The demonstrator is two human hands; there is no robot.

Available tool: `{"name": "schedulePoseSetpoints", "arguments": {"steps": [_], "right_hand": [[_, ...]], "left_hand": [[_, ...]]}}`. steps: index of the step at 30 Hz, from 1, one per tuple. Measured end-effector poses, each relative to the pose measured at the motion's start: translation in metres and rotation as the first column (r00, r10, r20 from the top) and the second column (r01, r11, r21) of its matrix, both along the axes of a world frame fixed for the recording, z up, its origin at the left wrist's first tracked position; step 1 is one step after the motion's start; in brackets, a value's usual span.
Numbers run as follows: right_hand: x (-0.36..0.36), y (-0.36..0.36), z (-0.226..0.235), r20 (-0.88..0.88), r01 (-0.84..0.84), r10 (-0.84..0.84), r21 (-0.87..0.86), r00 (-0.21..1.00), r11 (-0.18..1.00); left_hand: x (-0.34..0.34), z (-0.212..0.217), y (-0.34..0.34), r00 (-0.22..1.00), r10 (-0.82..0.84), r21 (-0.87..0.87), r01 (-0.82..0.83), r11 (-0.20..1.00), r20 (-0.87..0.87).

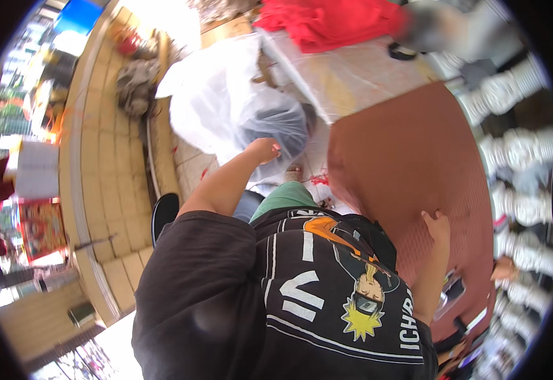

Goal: The person counts and folds red shirts on a table, records notes in a notebook using a pen, and then removes black garments from a plastic bag to unfold and check them individually.

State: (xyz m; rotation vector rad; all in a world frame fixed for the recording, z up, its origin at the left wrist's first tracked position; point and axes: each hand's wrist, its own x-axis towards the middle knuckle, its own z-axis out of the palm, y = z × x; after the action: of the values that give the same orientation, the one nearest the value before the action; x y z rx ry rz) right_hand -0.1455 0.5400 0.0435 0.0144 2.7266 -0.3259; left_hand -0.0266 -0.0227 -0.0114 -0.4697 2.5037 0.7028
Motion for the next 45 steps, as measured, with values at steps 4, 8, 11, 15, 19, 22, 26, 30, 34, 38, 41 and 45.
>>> {"name": "schedulePoseSetpoints", "arguments": {"steps": [4,8,11,15,19,22,26,30,34,38,41,45], "right_hand": [[-0.050,-0.072,0.013,0.045,-0.064,0.076,-0.226,0.996,0.972],[-0.085,-0.191,0.032,-0.103,-0.475,0.465,-0.267,0.879,0.839],[-0.088,-0.277,0.033,-0.157,-0.712,0.708,-0.331,0.689,0.620],[-0.069,-0.364,0.052,-0.094,-0.788,0.841,-0.416,0.533,0.454],[-0.062,-0.415,0.058,-0.054,-0.749,0.859,-0.520,0.508,0.411],[-0.067,-0.441,0.060,-0.014,-0.743,0.862,-0.514,0.506,0.428],[-0.067,-0.491,0.074,-0.343,-0.838,0.799,-0.432,0.494,0.332],[-0.063,-0.533,0.107,-0.469,-0.887,0.788,-0.414,0.400,0.204],[-0.063,-0.533,0.114,-0.105,-0.931,0.986,-0.354,0.130,0.085],[-0.052,-0.504,0.128,-0.033,-0.958,0.997,-0.282,0.063,0.051],[-0.040,-0.491,0.164,0.041,-0.956,0.998,-0.289,0.048,0.058],[-0.029,-0.473,0.181,-0.099,-0.951,0.995,-0.309,0.009,-0.022]], "left_hand": [[0.041,0.010,-0.024,0.917,0.369,-0.100,-0.386,0.917,-0.151],[0.041,0.031,-0.089,0.733,0.582,-0.181,-0.664,0.726,-0.353],[0.005,0.081,-0.137,0.737,0.485,-0.350,-0.661,0.664,-0.471],[-0.072,0.131,-0.190,0.860,0.292,-0.482,-0.483,0.731,-0.418],[-0.126,0.111,-0.249,0.963,0.132,-0.625,-0.254,0.738,-0.235],[-0.140,0.073,-0.280,0.980,0.139,-0.642,-0.199,0.741,-0.144],[-0.130,0.023,-0.281,0.981,-0.137,-0.347,0.080,0.934,-0.141],[-0.091,0.158,-0.142,0.855,-0.481,0.061,0.500,0.864,-0.194],[-0.044,0.209,-0.139,0.942,-0.275,0.395,0.331,0.857,-0.195],[0.028,0.133,-0.176,0.928,0.020,0.201,-0.101,0.974,0.372],[0.085,0.102,-0.181,0.525,0.269,-0.142,-0.269,0.953,0.808],[0.084,0.097,-0.199,0.545,0.078,0.120,-0.318,0.941,0.835]]}}
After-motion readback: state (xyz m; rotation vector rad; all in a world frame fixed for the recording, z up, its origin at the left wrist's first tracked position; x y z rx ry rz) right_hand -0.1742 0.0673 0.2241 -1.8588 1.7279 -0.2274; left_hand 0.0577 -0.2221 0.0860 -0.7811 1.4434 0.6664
